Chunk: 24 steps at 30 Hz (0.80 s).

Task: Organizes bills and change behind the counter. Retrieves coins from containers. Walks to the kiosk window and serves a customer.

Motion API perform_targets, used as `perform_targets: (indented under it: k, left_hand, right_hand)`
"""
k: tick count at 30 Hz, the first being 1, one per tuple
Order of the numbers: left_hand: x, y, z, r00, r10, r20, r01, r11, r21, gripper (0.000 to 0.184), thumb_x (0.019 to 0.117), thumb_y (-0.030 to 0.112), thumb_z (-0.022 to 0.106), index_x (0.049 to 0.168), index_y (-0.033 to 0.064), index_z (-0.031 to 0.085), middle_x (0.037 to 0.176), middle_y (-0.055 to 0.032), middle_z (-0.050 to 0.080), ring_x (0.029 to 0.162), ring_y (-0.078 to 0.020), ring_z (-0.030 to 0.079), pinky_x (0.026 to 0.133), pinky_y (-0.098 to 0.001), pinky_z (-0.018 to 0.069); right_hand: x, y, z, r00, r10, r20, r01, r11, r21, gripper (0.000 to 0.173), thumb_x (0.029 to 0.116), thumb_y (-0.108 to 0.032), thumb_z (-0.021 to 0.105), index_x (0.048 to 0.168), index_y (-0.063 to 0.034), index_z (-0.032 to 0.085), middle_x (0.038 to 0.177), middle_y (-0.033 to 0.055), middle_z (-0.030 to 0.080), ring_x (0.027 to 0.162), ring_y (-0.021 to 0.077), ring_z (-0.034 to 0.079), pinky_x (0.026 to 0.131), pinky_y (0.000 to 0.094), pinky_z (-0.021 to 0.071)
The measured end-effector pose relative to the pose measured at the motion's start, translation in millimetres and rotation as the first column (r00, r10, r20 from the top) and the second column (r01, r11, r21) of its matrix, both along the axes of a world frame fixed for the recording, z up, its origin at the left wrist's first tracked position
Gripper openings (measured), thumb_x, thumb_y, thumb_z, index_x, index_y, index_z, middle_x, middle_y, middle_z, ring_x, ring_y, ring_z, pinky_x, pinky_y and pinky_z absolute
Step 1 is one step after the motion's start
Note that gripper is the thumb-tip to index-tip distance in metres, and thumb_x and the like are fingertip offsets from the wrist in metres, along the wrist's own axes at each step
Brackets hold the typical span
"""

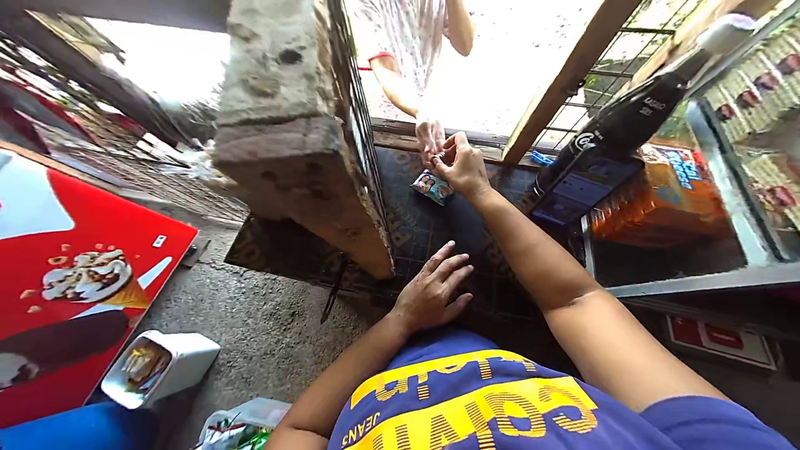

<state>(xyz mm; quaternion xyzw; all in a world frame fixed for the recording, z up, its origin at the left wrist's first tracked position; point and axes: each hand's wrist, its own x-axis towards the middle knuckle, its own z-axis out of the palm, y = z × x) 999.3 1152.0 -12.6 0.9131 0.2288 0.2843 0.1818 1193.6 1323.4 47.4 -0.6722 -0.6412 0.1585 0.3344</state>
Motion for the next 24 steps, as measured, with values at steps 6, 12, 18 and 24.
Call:
perform_targets:
  k: [6,12,18,24]
  left_hand:
    - [0,3,-4,0.993,-0.072,0.088,0.07,0.997,0.025,0.031,0.0975,0.025,0.064,0.12,0.0046,0.073,0.133,-0.0157,0.067,0.14,-0.0348,0.051,0.119,-0.0427,0.0401]
    - [-2,6,-5,0.984,-0.114,0.137,0.113,0.993,0.02,0.028,0.0959,0.024,0.064,0.116,0.0072,0.074,0.128,-0.0121,0.07,0.137,-0.0332,0.054,0.117,-0.0423,0.0424]
    - [-3,11,-11,0.975,-0.164,0.151,0.157,0.986,0.057,0.027,0.0972,0.031,0.059,0.109,0.0133,0.076,0.119,-0.0048,0.074,0.129,-0.0275,0.06,0.111,-0.0416,0.0469]
    - [-3,13,-12,0.968,-0.22,0.119,0.212,0.975,0.072,0.026,0.0955,0.032,0.059,0.107,0.017,0.078,0.115,-0.0004,0.075,0.127,-0.0251,0.061,0.108,-0.0398,0.0492]
  right_hand:
    - [-5,2,0,0.981,0.004,0.192,-0.025,0.994,0.111,0.031,0.0945,-0.024,0.069,0.112,0.0005,0.071,0.107,0.0196,0.072,0.112,0.0412,0.064,0.099,0.057,0.0481]
    - [-12,-43,8,0.996,0.0,0.089,-0.024,0.965,0.261,0.026,0.0939,-0.021,0.069,0.113,-0.0029,0.073,0.137,0.0162,0.064,0.131,0.0341,0.057,0.11,0.054,0.0444]
    - [-22,-146,-10,0.98,0.198,-0.025,-0.194,0.974,0.121,0.021,0.0974,-0.018,0.065,0.106,-0.0015,0.075,0.129,0.0123,0.069,0.126,0.0251,0.061,0.11,0.0419,0.0468]
    - [-3,-236,-37,0.975,-0.141,0.169,0.121,0.985,0.121,0.021,0.097,-0.02,0.063,0.108,-0.0059,0.075,0.139,0.0112,0.064,0.134,0.0277,0.056,0.112,0.0457,0.0445]
